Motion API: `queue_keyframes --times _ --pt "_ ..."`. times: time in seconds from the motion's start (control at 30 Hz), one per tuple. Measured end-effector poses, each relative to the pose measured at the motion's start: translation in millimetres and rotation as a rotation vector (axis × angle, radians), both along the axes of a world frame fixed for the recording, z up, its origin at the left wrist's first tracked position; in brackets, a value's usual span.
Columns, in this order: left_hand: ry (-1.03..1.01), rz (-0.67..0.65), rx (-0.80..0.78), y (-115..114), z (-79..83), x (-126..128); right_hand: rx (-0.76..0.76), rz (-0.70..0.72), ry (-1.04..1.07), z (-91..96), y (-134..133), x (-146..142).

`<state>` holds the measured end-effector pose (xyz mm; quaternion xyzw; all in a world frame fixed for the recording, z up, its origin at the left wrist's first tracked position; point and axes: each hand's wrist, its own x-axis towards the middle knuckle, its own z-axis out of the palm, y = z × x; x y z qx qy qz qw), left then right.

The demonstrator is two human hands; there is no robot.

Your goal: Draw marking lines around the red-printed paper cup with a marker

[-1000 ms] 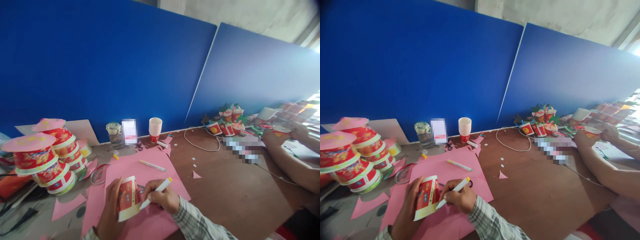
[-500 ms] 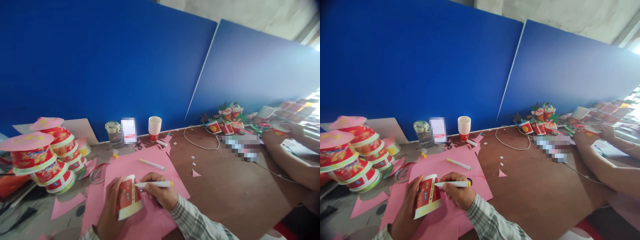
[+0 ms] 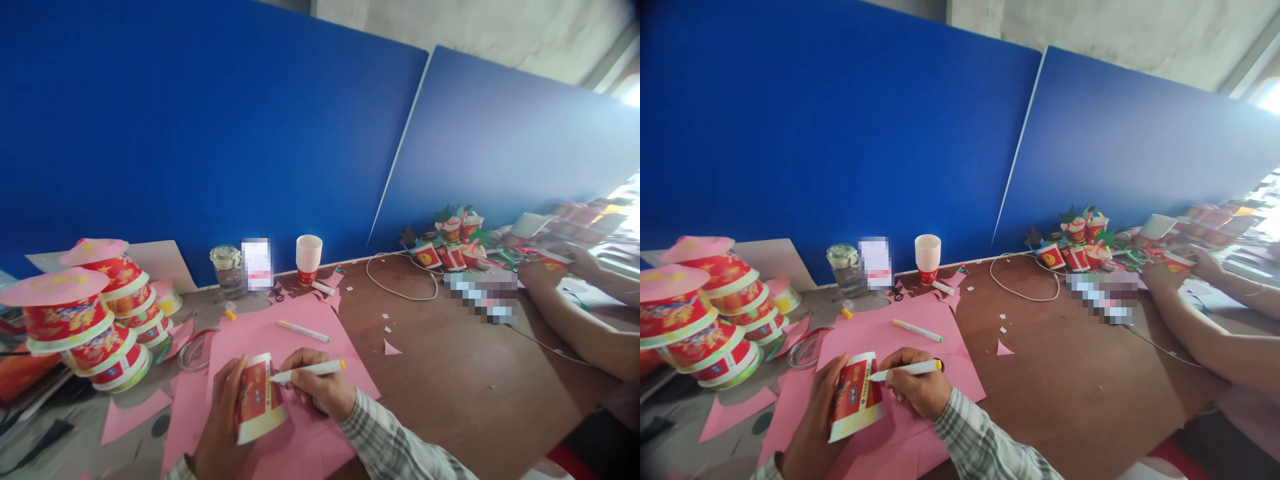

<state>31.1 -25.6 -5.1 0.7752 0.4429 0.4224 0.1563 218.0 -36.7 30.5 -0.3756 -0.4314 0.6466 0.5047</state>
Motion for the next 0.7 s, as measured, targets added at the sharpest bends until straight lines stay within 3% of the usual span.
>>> queue_keyframes --times 0.2,0.43,0.7 --pt "-0.027 0.015 0.015 0.2 3.4 2.0 -0.038 0.145 -0.044 3.0 -4.5 6.5" --pt "0.033 -0.002 0.030 0.2 -3.0 -0.8 0.006 -0.011 0.046 -4.1 2.2 0.5" --pt "0.027 0.044 0.074 4.1 -3.2 1.1 -0.046 0.119 -0.036 -1.4 -1.5 6.0"
